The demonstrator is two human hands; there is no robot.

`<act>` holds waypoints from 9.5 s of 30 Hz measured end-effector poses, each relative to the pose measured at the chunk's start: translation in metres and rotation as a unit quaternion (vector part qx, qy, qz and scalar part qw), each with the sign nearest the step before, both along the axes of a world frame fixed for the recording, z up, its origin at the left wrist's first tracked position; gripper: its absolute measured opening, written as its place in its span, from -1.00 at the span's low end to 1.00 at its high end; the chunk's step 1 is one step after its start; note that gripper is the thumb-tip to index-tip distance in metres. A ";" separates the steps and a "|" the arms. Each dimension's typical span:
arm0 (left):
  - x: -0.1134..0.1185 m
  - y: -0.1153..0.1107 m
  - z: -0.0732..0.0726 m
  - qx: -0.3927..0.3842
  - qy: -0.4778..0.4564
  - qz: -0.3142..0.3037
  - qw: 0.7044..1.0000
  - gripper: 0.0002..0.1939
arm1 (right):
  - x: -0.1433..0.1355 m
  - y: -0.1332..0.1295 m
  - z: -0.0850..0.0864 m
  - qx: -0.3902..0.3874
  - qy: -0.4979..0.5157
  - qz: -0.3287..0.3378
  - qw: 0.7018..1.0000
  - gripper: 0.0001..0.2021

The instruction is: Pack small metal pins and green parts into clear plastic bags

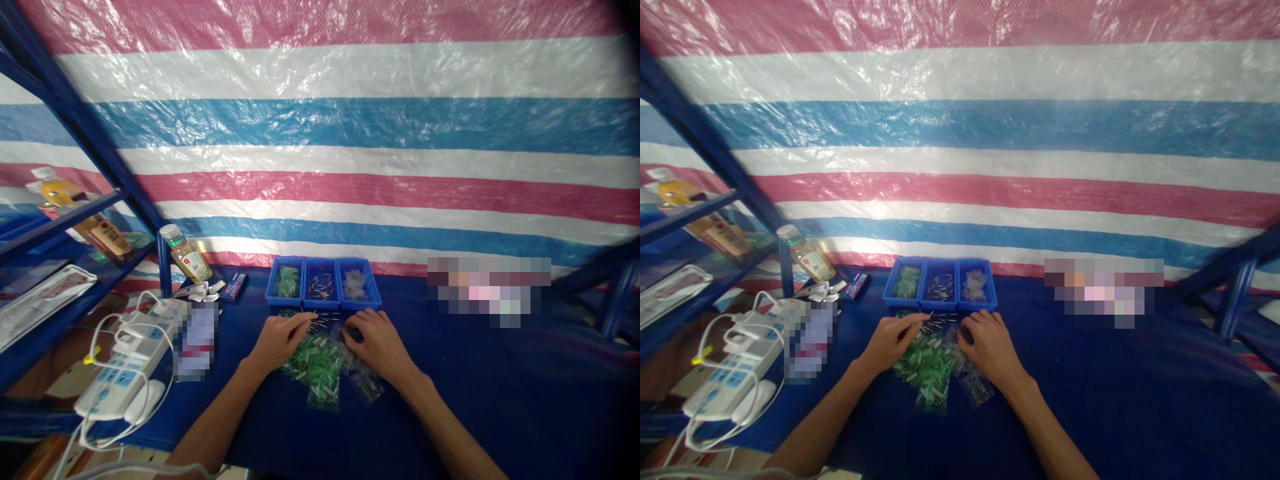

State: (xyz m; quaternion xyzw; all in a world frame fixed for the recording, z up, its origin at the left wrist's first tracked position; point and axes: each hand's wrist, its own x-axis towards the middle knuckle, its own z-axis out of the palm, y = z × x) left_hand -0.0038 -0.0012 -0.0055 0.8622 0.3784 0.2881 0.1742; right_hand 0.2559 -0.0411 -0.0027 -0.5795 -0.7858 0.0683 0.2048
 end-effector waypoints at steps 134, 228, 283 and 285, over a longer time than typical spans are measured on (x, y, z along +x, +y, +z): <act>0.012 -0.002 0.007 0.014 -0.142 -0.058 0.988 -0.84 | -0.043 -0.020 -0.024 0.006 0.368 0.029 0.929 -0.78; 0.013 -0.005 0.007 -0.094 -0.030 -0.023 0.995 -0.71 | -0.033 0.010 -0.024 0.013 0.012 -0.108 0.994 -0.80; 0.009 -0.005 0.003 -0.050 -0.024 -0.045 0.997 -0.81 | -0.043 -0.010 -0.031 0.174 0.237 0.098 0.951 -0.76; 0.008 -0.005 0.001 -0.045 -0.026 -0.045 0.998 -0.81 | -0.044 -0.010 -0.029 0.165 0.253 0.099 0.948 -0.78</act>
